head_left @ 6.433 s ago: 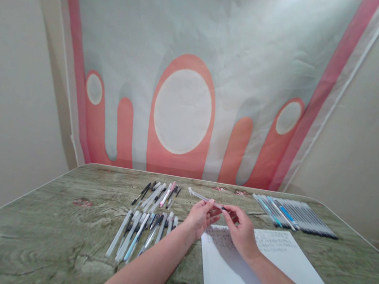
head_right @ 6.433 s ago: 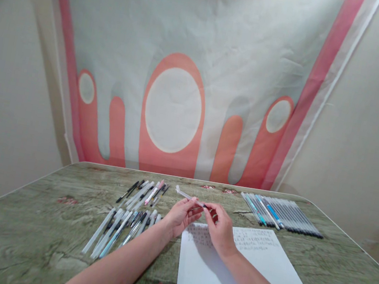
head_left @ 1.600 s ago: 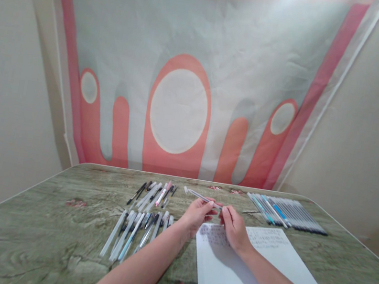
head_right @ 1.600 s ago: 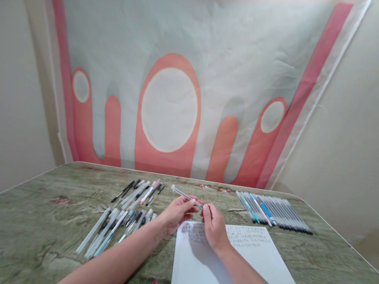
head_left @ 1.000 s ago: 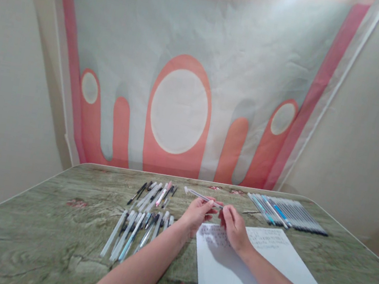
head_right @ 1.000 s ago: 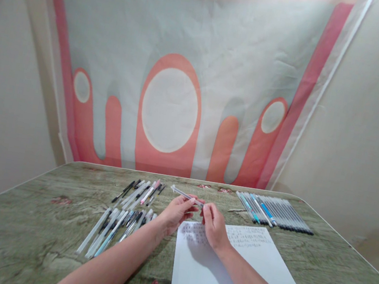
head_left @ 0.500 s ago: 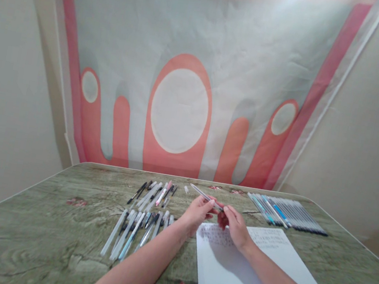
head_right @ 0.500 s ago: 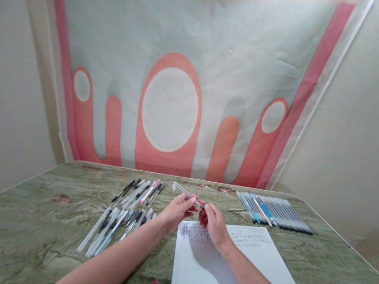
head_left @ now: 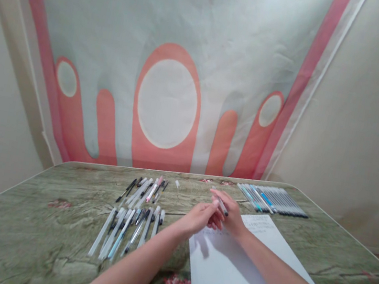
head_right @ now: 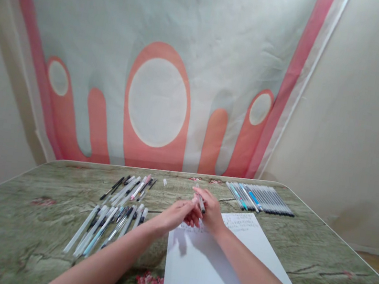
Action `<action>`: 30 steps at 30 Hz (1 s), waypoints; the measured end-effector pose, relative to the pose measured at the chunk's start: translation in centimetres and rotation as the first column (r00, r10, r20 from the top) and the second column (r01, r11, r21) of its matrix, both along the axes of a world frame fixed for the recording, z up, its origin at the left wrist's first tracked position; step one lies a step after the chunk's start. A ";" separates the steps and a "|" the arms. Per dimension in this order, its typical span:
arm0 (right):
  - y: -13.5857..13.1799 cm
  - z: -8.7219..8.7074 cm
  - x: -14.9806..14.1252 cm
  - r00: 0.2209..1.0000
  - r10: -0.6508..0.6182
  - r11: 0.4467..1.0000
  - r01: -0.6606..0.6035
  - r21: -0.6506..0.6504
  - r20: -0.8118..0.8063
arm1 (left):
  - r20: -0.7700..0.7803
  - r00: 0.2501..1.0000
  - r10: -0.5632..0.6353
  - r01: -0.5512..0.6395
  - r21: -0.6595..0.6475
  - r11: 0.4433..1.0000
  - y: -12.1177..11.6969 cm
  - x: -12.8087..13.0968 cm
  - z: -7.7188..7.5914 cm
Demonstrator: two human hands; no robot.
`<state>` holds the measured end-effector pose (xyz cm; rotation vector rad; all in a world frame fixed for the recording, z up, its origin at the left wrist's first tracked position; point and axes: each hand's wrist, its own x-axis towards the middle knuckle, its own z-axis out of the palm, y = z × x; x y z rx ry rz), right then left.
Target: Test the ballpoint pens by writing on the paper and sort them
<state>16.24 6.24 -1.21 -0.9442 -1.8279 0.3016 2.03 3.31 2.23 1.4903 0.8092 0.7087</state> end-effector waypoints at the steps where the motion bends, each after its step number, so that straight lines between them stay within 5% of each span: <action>1: 0.2 0.0 0.0 0.997 -0.048 0.998 0.046 -0.034 -0.055 | -0.046 0.997 -0.066 0.068 0.038 0.997 -0.5 0.1 0.2; 4: 0.8 0.2 0.4 0.972 -0.157 0.976 0.126 -0.176 -0.174 | -0.306 0.930 -0.204 0.289 0.265 0.920 -2.1 0.5 0.5; 7: 1.3 1.1 1.1 0.953 -0.206 0.958 0.151 -0.245 -0.221 | -0.492 0.848 -0.197 0.451 0.474 0.757 -3.7 1.1 0.5; 11: 1.4 3.4 2.7 0.934 -0.275 0.950 0.229 -0.211 -0.228 | -0.607 0.775 -0.175 0.579 0.571 0.582 -5.2 2.1 0.0; 14: 1.5 4.2 4.4 0.924 -0.285 0.944 0.224 -0.244 -0.256 | -0.684 0.720 -0.115 0.634 0.583 0.508 -5.6 2.4 -0.6; 21: -0.3 0.2 10.9 0.913 -0.328 0.846 0.170 -0.505 -0.241 | -0.729 0.682 -0.059 0.658 0.577 0.484 -5.4 2.3 -1.2; 26: -2.7 -2.9 14.4 0.870 -0.411 0.800 0.201 -0.565 -0.272 | -0.734 0.676 -0.065 0.660 0.565 0.495 -5.4 2.3 -0.9; 30: -3.9 -3.3 15.1 0.867 -0.414 0.795 0.196 -0.574 -0.276 | -0.738 0.671 -0.070 0.659 0.551 0.512 -5.5 2.4 -0.9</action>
